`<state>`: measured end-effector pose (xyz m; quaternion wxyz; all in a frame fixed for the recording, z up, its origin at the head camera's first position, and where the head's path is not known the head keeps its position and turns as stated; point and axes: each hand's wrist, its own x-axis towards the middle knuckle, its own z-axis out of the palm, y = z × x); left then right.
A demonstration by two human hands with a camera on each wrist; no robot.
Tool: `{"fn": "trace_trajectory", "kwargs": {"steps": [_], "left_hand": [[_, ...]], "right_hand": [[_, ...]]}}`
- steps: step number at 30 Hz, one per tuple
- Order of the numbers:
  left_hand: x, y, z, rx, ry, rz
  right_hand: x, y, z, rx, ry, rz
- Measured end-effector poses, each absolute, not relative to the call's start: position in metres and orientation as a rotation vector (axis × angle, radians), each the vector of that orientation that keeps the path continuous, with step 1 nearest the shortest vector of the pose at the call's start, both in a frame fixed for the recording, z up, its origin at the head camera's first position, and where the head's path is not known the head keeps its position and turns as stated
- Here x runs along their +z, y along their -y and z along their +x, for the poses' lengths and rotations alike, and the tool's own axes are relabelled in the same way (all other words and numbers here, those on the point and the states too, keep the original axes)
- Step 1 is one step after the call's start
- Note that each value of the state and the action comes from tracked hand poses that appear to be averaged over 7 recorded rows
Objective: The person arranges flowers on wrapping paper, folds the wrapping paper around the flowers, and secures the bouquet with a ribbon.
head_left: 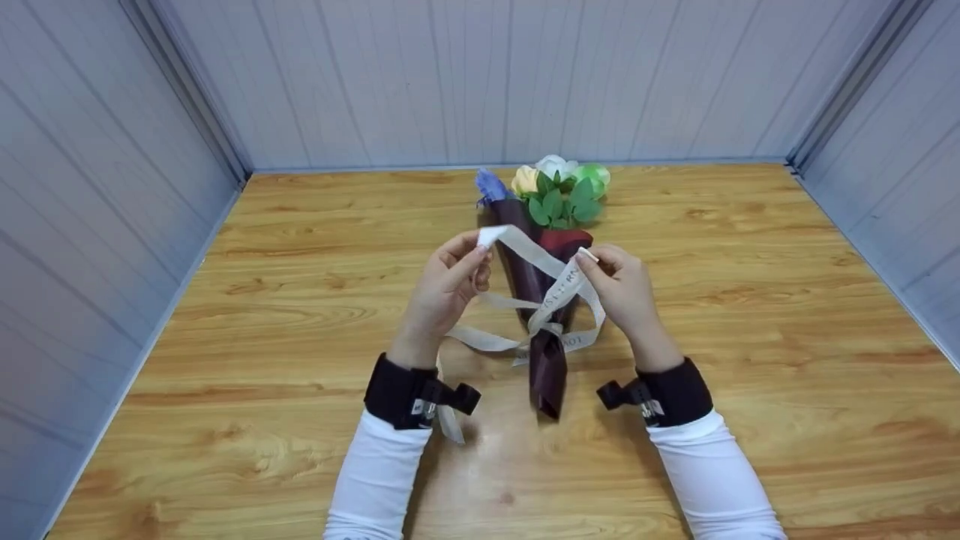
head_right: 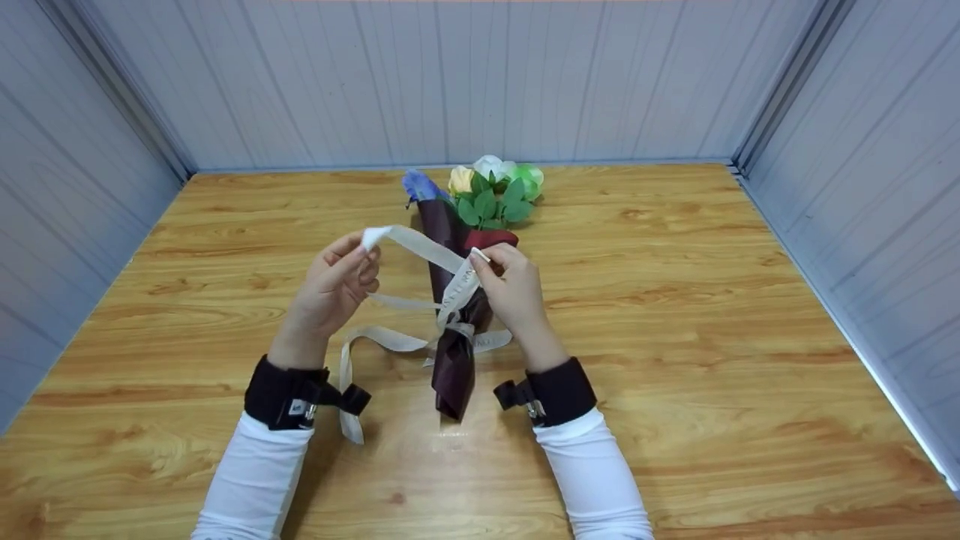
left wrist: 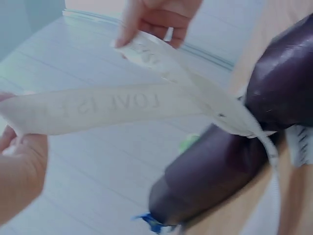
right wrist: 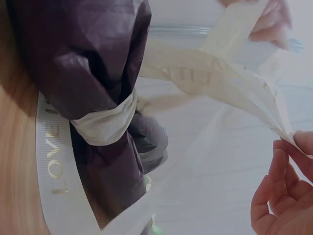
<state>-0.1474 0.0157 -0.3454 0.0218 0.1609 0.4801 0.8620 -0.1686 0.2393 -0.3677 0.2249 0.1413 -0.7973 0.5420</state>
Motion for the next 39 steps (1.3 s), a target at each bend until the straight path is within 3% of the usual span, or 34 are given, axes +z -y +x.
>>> {"fn": "trace_trajectory", "kwargs": {"steps": [7,16,24,31,39], "left_hand": [[-0.325,-0.01,-0.127,2.849,-1.5,0.672],[-0.291,0.014,-0.099,3.002,-1.955,0.318],[-0.264,0.023,-0.087,3.091,-2.057,0.395],[-0.259,0.002,-0.077,2.741,-2.387,0.529],[-0.293,-0.044,-0.076,1.986,-2.26,0.84]], "right_hand": [[-0.371,-0.239,-0.172,1.514,2.197,0.354],[-0.371,-0.237,-0.174,1.561,2.175,0.399],[-0.369,-0.241,-0.176,1.567,2.195,0.37],[-0.37,-0.244,-0.177,1.573,2.197,0.376],[-0.371,-0.251,-0.176,1.626,2.257,0.485]]}}
